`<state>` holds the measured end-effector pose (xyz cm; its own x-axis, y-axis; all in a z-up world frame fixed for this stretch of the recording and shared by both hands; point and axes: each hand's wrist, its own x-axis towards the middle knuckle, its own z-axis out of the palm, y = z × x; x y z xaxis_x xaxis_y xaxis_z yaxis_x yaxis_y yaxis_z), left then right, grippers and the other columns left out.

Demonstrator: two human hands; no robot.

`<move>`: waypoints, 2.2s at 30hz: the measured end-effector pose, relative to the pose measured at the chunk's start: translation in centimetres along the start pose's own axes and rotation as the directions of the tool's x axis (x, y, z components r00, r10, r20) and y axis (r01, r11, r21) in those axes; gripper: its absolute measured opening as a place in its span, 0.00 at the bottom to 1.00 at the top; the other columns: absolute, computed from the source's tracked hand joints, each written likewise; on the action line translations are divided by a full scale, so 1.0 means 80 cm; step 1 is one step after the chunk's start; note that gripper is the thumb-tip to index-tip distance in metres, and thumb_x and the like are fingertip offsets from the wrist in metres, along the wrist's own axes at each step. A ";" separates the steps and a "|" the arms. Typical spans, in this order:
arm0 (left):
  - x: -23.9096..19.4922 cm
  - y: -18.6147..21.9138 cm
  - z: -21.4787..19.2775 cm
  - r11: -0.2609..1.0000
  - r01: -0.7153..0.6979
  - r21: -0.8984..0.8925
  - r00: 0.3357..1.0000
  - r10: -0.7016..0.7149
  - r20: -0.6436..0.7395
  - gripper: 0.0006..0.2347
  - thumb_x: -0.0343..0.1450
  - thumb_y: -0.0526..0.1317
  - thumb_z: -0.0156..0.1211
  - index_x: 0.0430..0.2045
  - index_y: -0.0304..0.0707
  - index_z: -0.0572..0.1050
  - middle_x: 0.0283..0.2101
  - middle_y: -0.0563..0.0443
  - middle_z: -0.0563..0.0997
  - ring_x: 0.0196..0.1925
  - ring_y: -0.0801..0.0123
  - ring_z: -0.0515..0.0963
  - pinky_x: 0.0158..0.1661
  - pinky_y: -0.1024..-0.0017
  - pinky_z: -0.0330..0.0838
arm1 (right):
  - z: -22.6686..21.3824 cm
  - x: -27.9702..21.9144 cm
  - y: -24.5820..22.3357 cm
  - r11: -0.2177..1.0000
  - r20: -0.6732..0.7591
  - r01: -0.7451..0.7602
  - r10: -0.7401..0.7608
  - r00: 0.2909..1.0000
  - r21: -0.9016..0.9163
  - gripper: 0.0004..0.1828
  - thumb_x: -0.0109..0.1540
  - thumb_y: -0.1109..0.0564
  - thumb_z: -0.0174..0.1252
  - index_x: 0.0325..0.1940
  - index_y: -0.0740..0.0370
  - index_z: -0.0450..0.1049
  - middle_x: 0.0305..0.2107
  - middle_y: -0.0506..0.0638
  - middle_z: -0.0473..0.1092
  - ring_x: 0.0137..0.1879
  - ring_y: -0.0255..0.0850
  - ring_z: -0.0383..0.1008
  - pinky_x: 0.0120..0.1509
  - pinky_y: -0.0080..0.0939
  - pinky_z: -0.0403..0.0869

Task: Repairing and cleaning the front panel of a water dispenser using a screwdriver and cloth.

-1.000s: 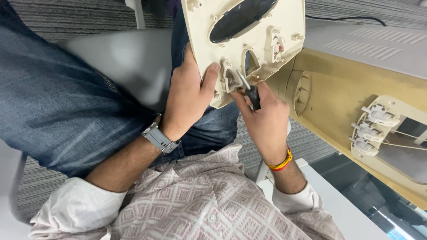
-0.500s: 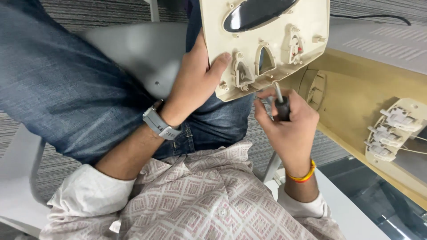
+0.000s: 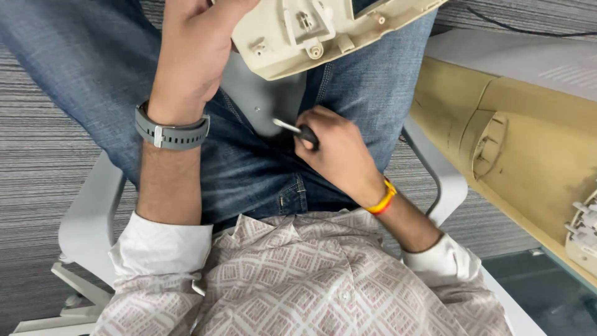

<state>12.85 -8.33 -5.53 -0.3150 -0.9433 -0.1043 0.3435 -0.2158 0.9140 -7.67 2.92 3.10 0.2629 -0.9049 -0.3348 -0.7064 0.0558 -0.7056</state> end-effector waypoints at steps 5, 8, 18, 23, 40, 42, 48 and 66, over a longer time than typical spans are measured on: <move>0.005 0.003 -0.014 0.974 0.007 -0.226 0.999 -0.014 -0.031 0.01 0.79 0.32 0.59 0.40 0.33 0.76 0.36 0.58 0.80 0.39 0.78 0.82 0.41 0.76 0.78 | 0.071 0.057 0.019 0.971 -0.058 0.233 -0.230 0.971 0.048 0.09 0.57 0.67 0.59 0.40 0.68 0.70 0.37 0.59 0.71 0.41 0.58 0.74 0.45 0.52 0.74; 0.008 -0.003 -0.019 0.964 -0.048 -0.261 0.998 0.035 -0.053 0.01 0.84 0.30 0.61 0.46 0.32 0.76 0.39 0.56 0.80 0.40 0.76 0.82 0.42 0.75 0.78 | 0.093 0.071 0.027 0.983 0.030 0.186 -0.186 0.982 -0.005 0.07 0.57 0.66 0.61 0.39 0.66 0.72 0.36 0.60 0.71 0.42 0.60 0.73 0.46 0.55 0.72; 0.003 -0.015 -0.019 0.972 -0.063 -0.227 0.996 0.046 -0.078 0.06 0.83 0.36 0.60 0.51 0.32 0.74 0.42 0.53 0.82 0.40 0.75 0.85 0.37 0.76 0.81 | 0.106 0.062 0.033 0.899 0.160 0.317 -0.279 0.947 -0.302 0.07 0.55 0.66 0.58 0.38 0.66 0.72 0.38 0.60 0.70 0.48 0.57 0.74 0.52 0.51 0.74; 0.004 -0.011 -0.018 0.969 -0.054 -0.241 0.997 0.039 -0.066 0.07 0.84 0.34 0.60 0.53 0.31 0.73 0.43 0.52 0.81 0.42 0.74 0.85 0.39 0.74 0.83 | 0.070 0.052 0.009 0.958 0.090 0.203 -0.188 0.978 -0.202 0.07 0.56 0.67 0.59 0.38 0.66 0.71 0.35 0.59 0.71 0.46 0.58 0.74 0.50 0.53 0.74; 0.010 0.022 -0.004 0.969 0.128 -0.209 0.981 -0.154 -0.118 0.13 0.85 0.23 0.55 0.64 0.21 0.66 0.60 0.39 0.75 0.60 0.57 0.78 0.64 0.66 0.73 | -0.185 -0.212 0.242 0.761 -0.724 -0.615 0.306 0.618 -0.203 0.09 0.58 0.65 0.66 0.31 0.67 0.71 0.26 0.59 0.72 0.31 0.51 0.74 0.39 0.44 0.72; 0.013 0.046 0.025 0.977 0.129 -0.168 0.986 -0.145 -0.087 0.14 0.83 0.25 0.55 0.64 0.24 0.67 0.61 0.41 0.77 0.61 0.60 0.79 0.65 0.67 0.75 | -0.170 -0.239 0.304 0.746 -0.734 -0.623 0.286 0.617 -0.233 0.08 0.58 0.65 0.65 0.31 0.68 0.71 0.28 0.61 0.71 0.34 0.55 0.74 0.41 0.48 0.72; -0.003 0.101 0.093 0.979 0.194 -0.055 0.971 -0.200 -0.128 0.16 0.78 0.30 0.56 0.62 0.28 0.69 0.60 0.43 0.79 0.62 0.62 0.81 0.65 0.67 0.78 | -0.132 -0.273 0.420 0.678 -0.746 -0.635 0.190 0.638 -0.370 0.07 0.55 0.66 0.63 0.34 0.69 0.73 0.34 0.65 0.71 0.39 0.62 0.73 0.44 0.56 0.73; -0.074 0.018 0.157 0.939 0.340 -0.051 0.940 -0.338 0.043 0.21 0.72 0.31 0.57 0.62 0.36 0.66 0.58 0.48 0.78 0.55 0.66 0.81 0.50 0.69 0.78 | 0.013 -0.690 0.523 0.514 -0.838 0.844 -0.382 0.389 0.157 0.16 0.63 0.58 0.54 0.23 0.59 0.57 0.17 0.45 0.60 0.21 0.33 0.59 0.27 0.37 0.59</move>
<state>4.12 0.10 1.34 -0.4499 -0.8033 -0.3902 0.2606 -0.5360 0.8030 -51.04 55.68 -8.56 -0.1788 -0.7269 0.6630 -0.0377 -0.6683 -0.7429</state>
